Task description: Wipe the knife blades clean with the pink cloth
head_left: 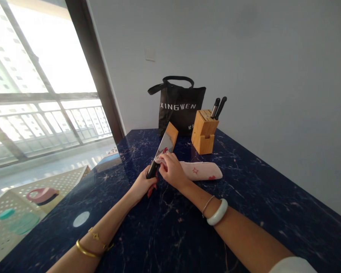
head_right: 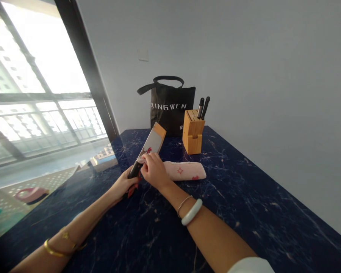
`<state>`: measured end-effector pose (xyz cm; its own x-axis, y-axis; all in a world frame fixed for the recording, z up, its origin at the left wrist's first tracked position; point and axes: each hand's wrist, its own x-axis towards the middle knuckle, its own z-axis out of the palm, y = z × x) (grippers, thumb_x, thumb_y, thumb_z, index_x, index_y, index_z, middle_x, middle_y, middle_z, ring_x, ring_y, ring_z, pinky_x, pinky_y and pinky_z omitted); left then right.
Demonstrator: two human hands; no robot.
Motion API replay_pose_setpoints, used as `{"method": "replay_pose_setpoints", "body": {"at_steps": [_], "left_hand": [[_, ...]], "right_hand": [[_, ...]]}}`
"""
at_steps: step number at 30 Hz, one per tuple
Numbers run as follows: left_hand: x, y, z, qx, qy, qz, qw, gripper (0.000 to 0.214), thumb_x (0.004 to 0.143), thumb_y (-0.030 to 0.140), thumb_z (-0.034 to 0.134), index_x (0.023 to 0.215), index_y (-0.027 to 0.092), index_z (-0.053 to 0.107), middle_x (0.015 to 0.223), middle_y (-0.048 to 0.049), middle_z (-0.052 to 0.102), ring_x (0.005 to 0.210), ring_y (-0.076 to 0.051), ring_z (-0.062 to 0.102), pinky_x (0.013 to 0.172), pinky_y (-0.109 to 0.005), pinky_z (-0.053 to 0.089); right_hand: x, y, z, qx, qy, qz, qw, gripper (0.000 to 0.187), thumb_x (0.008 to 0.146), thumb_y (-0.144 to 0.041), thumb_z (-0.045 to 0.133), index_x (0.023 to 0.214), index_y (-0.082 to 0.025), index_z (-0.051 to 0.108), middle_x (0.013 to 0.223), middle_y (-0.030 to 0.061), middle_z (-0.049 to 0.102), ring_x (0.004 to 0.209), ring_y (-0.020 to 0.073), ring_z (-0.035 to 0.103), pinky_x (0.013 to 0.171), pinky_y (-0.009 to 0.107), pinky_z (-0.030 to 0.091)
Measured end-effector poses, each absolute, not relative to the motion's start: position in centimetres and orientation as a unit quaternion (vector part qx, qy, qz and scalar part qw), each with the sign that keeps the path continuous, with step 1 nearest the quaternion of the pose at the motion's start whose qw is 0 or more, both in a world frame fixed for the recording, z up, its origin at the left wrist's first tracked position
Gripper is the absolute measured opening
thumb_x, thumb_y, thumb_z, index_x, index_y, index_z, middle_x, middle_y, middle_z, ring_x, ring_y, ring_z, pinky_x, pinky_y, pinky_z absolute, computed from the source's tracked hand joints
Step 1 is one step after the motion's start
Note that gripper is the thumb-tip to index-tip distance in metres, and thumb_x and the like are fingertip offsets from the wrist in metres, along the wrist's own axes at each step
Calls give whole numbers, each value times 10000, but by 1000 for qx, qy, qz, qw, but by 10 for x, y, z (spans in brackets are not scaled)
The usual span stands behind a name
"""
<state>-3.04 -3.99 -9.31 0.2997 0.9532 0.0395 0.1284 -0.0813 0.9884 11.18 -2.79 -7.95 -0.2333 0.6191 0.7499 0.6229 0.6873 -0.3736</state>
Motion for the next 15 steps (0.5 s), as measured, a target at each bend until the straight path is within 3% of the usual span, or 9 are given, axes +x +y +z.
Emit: {"method": "replay_pose_setpoints", "body": {"at_steps": [3, 11, 15], "left_hand": [[-32, -40, -94, 624, 427, 399, 518, 202, 644, 165, 498, 807, 193, 382, 428, 90, 501, 235, -54, 348, 220, -133, 285], [-35, -36, -98, 627, 424, 394, 522, 298, 657, 177, 507, 939, 181, 411, 444, 81, 516, 239, -54, 352, 230, -132, 291], [-35, -36, -99, 621, 424, 408, 518, 250, 662, 186, 522, 882, 184, 402, 432, 84, 505, 238, -51, 339, 228, -132, 287]], "right_hand": [[112, -25, -82, -416, -777, -6, 472, 247, 706, -89, 414, 925, -175, 490, 857, 50, 502, 885, 193, 429, 827, 314, 367], [113, -27, -82, -383, -795, -13, 470, 260, 746, -211, 481, 1003, -176, 470, 980, 56, 540, 850, 196, 448, 804, 335, 368], [115, -23, -85, -401, -793, -12, 458, 257, 722, -144, 458, 974, -189, 486, 925, 45, 546, 841, 196, 445, 780, 326, 375]]}}
